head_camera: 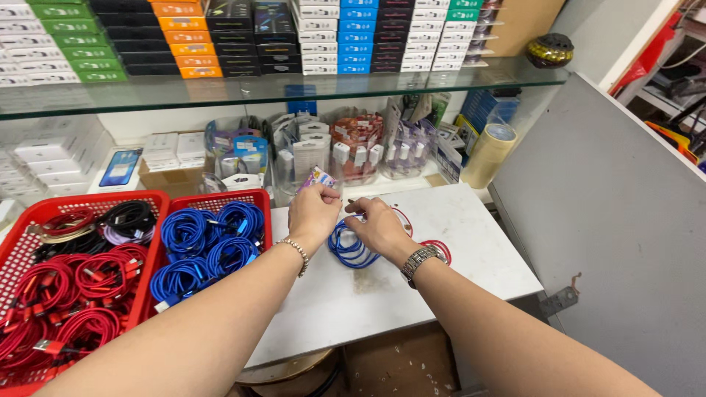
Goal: The person untangles and coils red and blue USB cables on a white table, then places them into red plastic baskets. The person handles each cable individually, straightens it, wraps it into a loop, and deposits it into the appropriate basket.
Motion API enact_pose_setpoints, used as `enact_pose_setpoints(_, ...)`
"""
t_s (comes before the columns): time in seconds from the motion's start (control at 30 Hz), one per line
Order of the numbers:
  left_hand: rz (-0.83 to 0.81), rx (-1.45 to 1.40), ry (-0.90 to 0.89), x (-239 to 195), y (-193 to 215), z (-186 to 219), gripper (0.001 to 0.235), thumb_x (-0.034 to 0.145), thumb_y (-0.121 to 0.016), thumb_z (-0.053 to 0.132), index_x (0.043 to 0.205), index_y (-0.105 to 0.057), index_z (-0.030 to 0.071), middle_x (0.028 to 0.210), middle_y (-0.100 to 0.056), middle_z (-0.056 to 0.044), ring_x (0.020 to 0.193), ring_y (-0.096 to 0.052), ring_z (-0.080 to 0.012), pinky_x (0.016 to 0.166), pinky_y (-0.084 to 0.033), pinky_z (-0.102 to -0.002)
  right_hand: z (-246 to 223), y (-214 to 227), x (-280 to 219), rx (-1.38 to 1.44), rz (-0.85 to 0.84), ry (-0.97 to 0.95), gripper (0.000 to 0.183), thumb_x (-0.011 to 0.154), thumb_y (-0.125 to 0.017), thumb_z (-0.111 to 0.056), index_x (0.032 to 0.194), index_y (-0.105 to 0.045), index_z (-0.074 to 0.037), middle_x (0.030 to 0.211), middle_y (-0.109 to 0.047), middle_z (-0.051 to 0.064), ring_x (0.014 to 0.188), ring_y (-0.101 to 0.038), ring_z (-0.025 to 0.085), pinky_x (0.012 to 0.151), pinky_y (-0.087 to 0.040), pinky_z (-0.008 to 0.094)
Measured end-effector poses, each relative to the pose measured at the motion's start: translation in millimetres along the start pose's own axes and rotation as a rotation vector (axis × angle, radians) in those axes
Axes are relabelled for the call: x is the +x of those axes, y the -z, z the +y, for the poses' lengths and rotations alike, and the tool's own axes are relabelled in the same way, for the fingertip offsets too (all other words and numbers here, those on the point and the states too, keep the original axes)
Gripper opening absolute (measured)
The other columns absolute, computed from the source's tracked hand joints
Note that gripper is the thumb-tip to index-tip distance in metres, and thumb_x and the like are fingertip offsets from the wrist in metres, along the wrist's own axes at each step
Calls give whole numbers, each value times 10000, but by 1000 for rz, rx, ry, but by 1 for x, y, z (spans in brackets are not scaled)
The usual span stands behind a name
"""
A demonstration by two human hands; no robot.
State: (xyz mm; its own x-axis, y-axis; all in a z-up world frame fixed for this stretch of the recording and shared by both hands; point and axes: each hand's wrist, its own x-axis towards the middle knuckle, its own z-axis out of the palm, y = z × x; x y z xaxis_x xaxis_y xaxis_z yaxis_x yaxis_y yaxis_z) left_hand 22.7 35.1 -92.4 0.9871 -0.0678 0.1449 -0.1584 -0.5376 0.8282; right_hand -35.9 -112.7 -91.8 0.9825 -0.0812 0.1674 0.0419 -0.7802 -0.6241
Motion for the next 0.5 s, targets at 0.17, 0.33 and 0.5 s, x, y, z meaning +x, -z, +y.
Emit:
enact_pose_setpoints(0.17, -64, 26, 35, 5, -31, -2, 170, 814, -733, 220, 947, -791, 131, 894, -790, -59, 876, -760, -232, 826, -573, -365, 39, 7, -11, -19, -137, -111, 350, 913, -675, -260, 1215, -722, -90, 1141, -749, 179, 1041, -723, 282, 950, -539, 359)
enact_pose_setpoints(0.33, -40, 52, 140, 7, -39, -20, 166, 842, -702, 228, 931, -812, 142, 928, -789, -94, 898, -742, -258, 853, -562, -369, 60, -15, -15, 15, -456, -129, 320, 885, -657, -219, 1179, -771, -165, 1148, -768, 125, 1043, -738, 244, 942, -552, 335)
enact_pose_setpoints(0.5, -137, 20, 354, 3, -27, -41, 176, 864, -691, 214, 936, -804, 99, 916, -787, -109, 837, -745, -235, 787, -573, -352, 72, -52, -28, -97, -514, 115, 368, 852, -689, -151, 1201, -789, -215, 1338, -553, 175, 1193, -588, 293, 1044, -460, 348)
